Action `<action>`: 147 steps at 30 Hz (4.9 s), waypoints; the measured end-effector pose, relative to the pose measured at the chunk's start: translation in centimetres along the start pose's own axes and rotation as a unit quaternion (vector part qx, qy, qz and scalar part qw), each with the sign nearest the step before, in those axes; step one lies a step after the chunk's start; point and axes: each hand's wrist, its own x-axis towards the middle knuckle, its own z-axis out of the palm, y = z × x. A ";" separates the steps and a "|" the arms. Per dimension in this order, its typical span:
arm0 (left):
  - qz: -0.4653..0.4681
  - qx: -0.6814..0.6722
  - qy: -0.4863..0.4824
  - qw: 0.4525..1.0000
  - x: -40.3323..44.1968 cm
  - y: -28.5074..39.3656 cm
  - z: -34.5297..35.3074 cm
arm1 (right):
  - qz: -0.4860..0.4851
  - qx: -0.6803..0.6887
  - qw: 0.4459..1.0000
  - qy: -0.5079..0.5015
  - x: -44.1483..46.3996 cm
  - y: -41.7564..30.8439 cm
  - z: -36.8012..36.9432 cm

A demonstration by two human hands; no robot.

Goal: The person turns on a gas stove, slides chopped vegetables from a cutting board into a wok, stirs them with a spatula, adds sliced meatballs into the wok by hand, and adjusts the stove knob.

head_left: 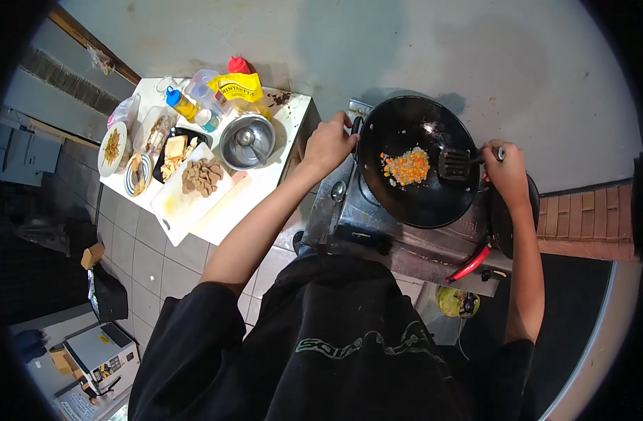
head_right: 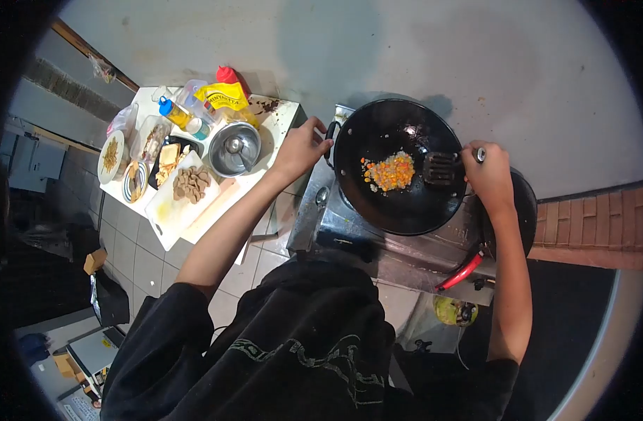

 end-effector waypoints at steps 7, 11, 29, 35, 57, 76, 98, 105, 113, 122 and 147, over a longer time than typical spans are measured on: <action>-0.007 -0.020 -0.016 1.000 0.5 0.0 -0.1 | 0.077 0.359 0.925 -0.093 -0.1 4.6 5.1; -0.003 -0.053 -0.028 0.998 0.2 -0.7 -0.1 | -0.017 0.231 0.972 -0.031 -4.8 -1.6 5.2; 0.037 -0.092 -0.043 0.994 0.6 -1.2 -0.3 | -0.110 -0.097 0.981 0.126 -9.4 -7.3 4.2; 0.046 -0.071 -0.043 0.995 0.3 -1.1 -0.3 | 0.088 -0.024 0.991 0.095 -5.8 -3.7 3.3; 0.025 -0.031 -0.035 0.999 -0.2 -0.3 -0.5 | -0.100 0.087 0.991 -0.032 0.7 1.6 1.9; 0.016 -0.029 -0.031 0.999 -0.3 0.1 -0.5 | 0.075 0.207 0.968 -0.116 2.4 8.0 2.7; 0.021 -0.057 -0.044 0.997 0.4 -0.2 -0.3 | 0.229 0.226 0.946 -0.042 -9.1 -0.5 4.3; 0.022 -0.052 -0.048 0.997 0.5 -0.2 -0.5 | 0.263 0.244 0.901 -0.244 -6.8 -0.1 0.4; 0.021 -0.063 -0.053 0.996 0.5 -0.1 -0.7 | -0.114 -0.059 0.969 -0.209 -5.6 1.7 4.3; 0.035 -0.072 -0.032 0.996 0.5 -0.6 -0.4 | 0.013 -0.169 0.971 -0.171 -6.2 -1.1 5.3; 0.020 -0.070 -0.034 0.997 0.3 -0.4 -0.3 | -0.045 -0.128 0.986 -0.092 -3.5 -1.1 6.3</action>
